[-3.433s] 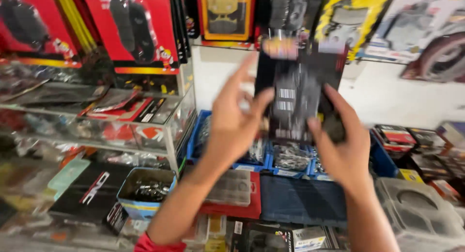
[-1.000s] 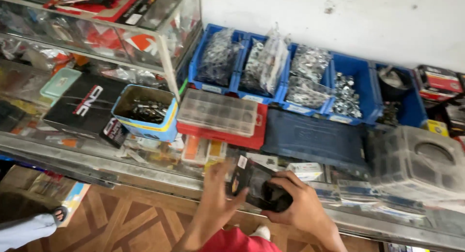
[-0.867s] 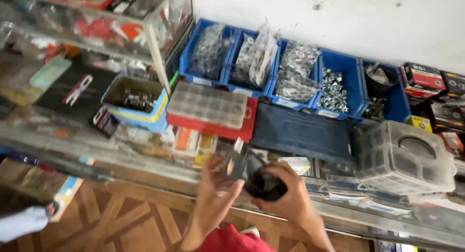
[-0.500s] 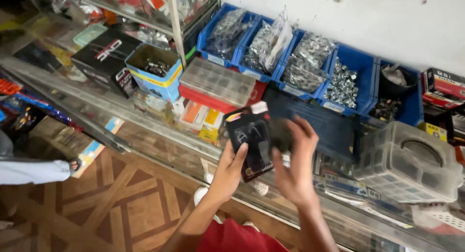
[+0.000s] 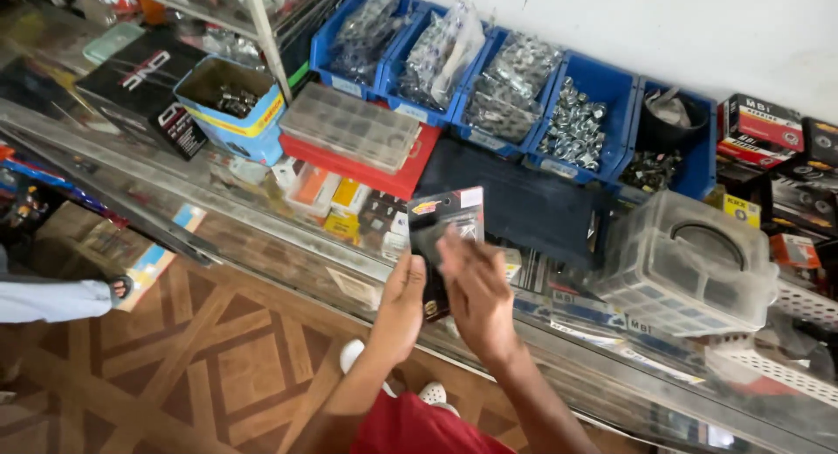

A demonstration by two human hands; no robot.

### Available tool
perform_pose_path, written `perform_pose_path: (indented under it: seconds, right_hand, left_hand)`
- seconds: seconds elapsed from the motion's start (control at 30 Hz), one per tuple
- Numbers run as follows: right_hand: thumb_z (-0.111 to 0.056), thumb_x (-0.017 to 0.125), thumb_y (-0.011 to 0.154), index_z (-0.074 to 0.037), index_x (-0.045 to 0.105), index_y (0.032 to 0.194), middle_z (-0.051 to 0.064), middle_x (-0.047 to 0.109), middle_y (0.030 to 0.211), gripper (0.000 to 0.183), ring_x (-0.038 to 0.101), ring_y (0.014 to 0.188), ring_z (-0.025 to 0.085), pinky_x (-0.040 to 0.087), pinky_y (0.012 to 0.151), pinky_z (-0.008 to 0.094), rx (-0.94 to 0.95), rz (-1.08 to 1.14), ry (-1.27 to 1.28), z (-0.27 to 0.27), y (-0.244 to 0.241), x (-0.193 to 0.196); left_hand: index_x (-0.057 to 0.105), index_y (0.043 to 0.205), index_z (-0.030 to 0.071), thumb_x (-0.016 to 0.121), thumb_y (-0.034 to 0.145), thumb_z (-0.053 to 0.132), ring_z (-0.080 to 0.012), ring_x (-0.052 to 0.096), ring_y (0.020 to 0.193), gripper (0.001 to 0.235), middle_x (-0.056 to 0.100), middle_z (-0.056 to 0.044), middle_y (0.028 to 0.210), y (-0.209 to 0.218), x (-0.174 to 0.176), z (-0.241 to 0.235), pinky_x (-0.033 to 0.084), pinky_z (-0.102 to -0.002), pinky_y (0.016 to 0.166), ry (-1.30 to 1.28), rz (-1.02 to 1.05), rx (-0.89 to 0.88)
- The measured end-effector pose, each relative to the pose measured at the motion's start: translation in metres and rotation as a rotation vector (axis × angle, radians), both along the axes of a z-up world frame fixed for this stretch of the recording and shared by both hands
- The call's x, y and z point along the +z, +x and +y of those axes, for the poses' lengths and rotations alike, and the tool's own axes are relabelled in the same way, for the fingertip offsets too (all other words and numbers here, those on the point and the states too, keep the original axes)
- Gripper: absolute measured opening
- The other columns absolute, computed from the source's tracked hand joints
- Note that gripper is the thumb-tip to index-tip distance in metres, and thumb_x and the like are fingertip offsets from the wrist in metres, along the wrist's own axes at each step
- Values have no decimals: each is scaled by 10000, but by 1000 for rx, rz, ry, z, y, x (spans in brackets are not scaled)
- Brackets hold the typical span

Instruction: The person picks up packaged brake pads from a glass counter, turns them over to inspect the packaging, and places them onto a wall display rack. They repeat this process for several different packages, organizing them by type and brand.

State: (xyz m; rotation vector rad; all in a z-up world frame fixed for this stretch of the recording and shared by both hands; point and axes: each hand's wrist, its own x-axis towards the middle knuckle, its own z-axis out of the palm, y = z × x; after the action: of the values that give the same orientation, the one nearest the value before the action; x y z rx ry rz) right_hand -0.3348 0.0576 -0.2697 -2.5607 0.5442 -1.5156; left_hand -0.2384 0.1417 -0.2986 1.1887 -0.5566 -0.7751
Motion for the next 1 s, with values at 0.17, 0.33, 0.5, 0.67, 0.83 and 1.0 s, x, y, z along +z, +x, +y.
perform_pose_path:
  seconds: [0.17,0.33,0.5,0.67,0.83,1.0]
  right_hand:
    - [-141,870,853,-119,821,1098,61,788,1003,251,760,866,259,628,742,352,-95,-168,191,-33,-8,16]
    - [6,838,820,0,762,1097,107,723,1063,287,664,895,208,555,780,303,-16,-198,292,-17,9,48]
    - [6,869,794,-17,773,1061,110,743,1039,285,707,891,208,584,793,304,-15,-201,315,-25,22,47]
    - [-68,834,849,-65,774,1115,45,739,1178,273,634,915,163,510,842,327,51,110,-61,-20,57,34]
    - [-35,752,779,-25,696,1201,108,680,1234,425,610,974,286,524,885,373,221,267,-78,11,76,44]
    - [-1,791,836,-35,727,968,36,747,1138,150,718,1023,206,567,867,392,201,238,-338,19,94,34]
  left_hand:
    - [609,1442,59,485,1094,243,-130,583,1128,412,709,-101,1265,2,-9,-1,510,-438,1046,-58,-90,-89]
    - [561,1387,3,450,1068,274,-105,469,852,433,581,-17,1013,8,16,-5,370,-260,751,-22,-207,-198]
    - [565,1371,-11,428,1078,290,-98,505,897,442,657,-32,1086,26,18,-2,427,-250,830,-82,-140,-239]
    - [637,1272,-3,385,1069,436,-168,575,916,546,672,-139,1109,58,-1,-28,479,-288,781,48,481,-193]
    - [604,1366,42,483,968,487,-211,581,1137,609,644,-111,1325,122,24,-33,420,-340,977,-195,736,-203]
    - [571,1424,63,550,978,184,-248,571,1161,462,635,-124,1380,158,68,-23,406,-375,1014,-228,648,-136]
